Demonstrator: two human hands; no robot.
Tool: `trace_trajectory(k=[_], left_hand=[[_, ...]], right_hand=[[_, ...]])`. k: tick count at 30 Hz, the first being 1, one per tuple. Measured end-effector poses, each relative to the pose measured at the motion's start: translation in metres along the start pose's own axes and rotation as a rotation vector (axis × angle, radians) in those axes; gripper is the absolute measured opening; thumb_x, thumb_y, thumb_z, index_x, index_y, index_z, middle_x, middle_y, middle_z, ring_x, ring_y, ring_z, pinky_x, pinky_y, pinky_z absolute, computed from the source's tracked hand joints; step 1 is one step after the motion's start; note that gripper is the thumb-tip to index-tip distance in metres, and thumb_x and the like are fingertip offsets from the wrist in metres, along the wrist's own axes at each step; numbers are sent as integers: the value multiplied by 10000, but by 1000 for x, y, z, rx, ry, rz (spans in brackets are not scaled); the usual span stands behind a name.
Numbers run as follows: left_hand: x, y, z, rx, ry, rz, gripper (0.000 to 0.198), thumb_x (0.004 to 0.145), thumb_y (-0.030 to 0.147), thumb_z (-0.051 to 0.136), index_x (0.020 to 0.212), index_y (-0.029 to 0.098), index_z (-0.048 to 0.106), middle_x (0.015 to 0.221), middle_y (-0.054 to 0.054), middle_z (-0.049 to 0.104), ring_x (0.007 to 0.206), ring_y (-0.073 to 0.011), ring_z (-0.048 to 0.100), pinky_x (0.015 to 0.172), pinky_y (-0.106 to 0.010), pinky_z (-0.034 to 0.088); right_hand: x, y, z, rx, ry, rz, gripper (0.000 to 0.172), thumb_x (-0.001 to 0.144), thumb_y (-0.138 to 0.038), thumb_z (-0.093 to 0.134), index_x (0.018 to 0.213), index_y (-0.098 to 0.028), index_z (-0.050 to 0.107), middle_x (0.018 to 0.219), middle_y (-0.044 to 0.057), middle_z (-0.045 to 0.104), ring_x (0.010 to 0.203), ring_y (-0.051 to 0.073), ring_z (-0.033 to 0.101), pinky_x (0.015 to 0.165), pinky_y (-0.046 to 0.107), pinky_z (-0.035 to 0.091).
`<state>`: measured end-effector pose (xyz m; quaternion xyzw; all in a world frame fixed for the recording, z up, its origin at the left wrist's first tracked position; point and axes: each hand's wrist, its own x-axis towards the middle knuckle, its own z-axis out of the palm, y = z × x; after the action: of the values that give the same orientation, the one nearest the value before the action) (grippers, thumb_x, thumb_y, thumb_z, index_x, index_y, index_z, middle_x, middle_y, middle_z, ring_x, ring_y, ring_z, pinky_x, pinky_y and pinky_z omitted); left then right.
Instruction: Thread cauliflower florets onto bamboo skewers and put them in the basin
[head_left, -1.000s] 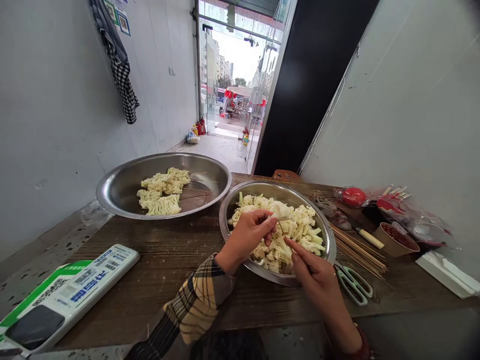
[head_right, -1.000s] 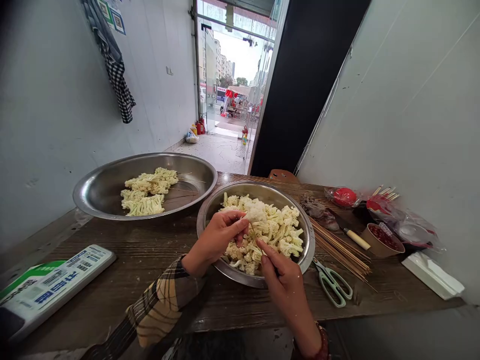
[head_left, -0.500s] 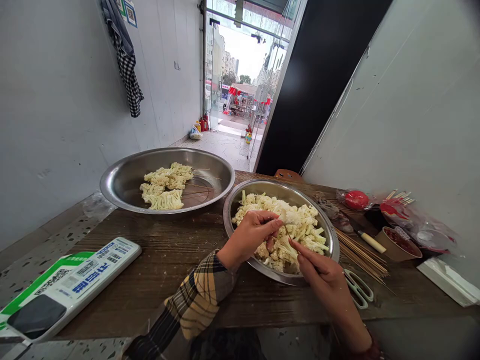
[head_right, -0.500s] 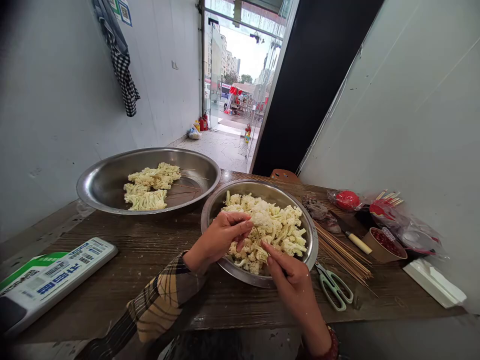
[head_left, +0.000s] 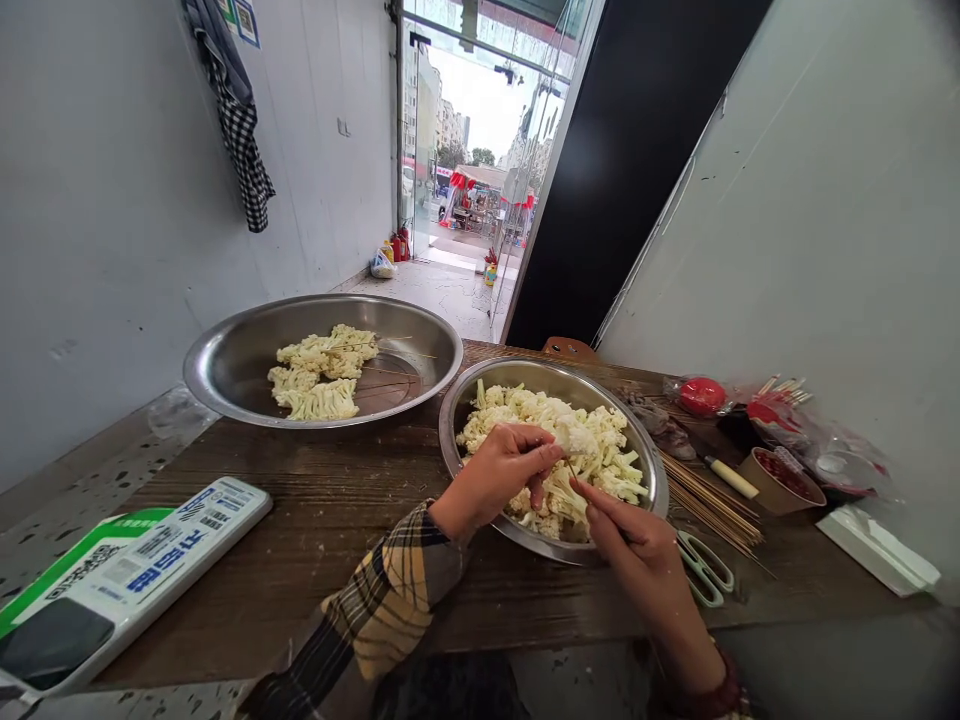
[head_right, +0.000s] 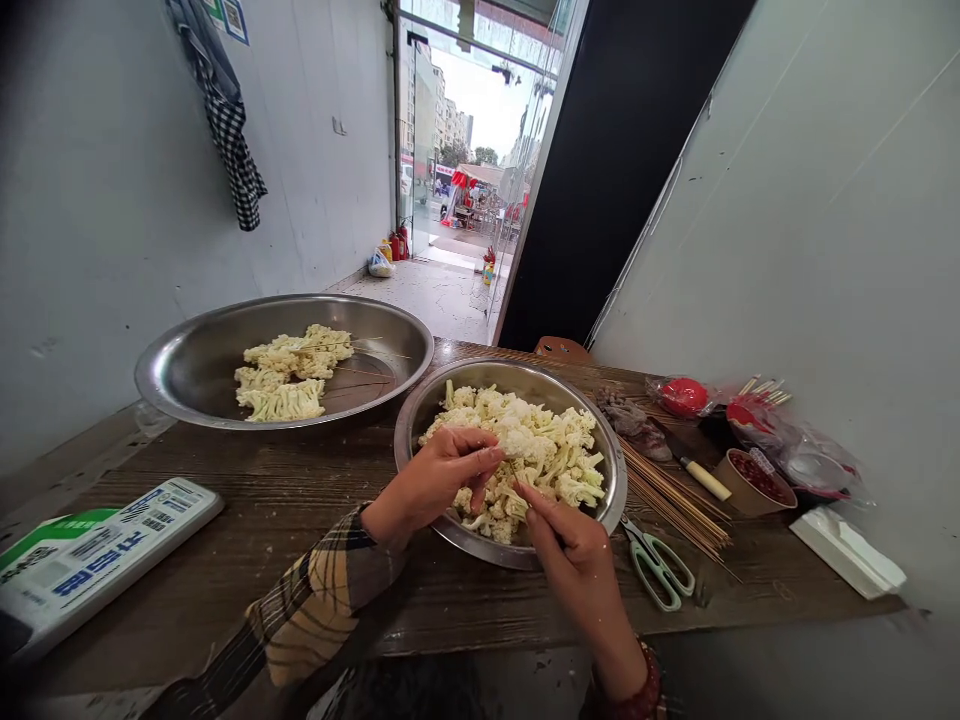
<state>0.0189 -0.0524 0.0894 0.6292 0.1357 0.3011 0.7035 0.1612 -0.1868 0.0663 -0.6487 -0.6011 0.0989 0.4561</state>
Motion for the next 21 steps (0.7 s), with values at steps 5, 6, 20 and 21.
trace_trajectory(k=[5,6,20,21], left_hand=[[1,1,0,-24,-15,-8,368,774,421,623,565,155,480,492,56,424,355,-56,459,367,-179,343],[1,1,1,-23,-16,-3,370,776,420,619,559,155,478,488,56,422,351,-55,452,367,-180,339],[-1,0,17,272,-33,18,347,816,491,534,716,159,548,543,48,448,415,-66,440,406,-189,311],[0,0,17,273,-25,27,349,822,492,525,722,159,550,542,48,446,425,-65,430,416,-188,316]], right_hand=[[-2,1,0,23,3,17,330,886,-343,511,1108,-211,716,725,37,712,624,179,642,563,269,515],[-2,1,1,28,6,17,329,885,-342,513,1106,-209,717,706,35,705,614,176,635,558,267,510],[0,10,10,262,54,200,346,882,-415,522,1005,-139,692,531,-43,462,466,95,395,438,211,328],[1,10,11,250,61,195,348,883,-414,520,1001,-136,691,540,-40,467,474,97,399,446,212,331]])
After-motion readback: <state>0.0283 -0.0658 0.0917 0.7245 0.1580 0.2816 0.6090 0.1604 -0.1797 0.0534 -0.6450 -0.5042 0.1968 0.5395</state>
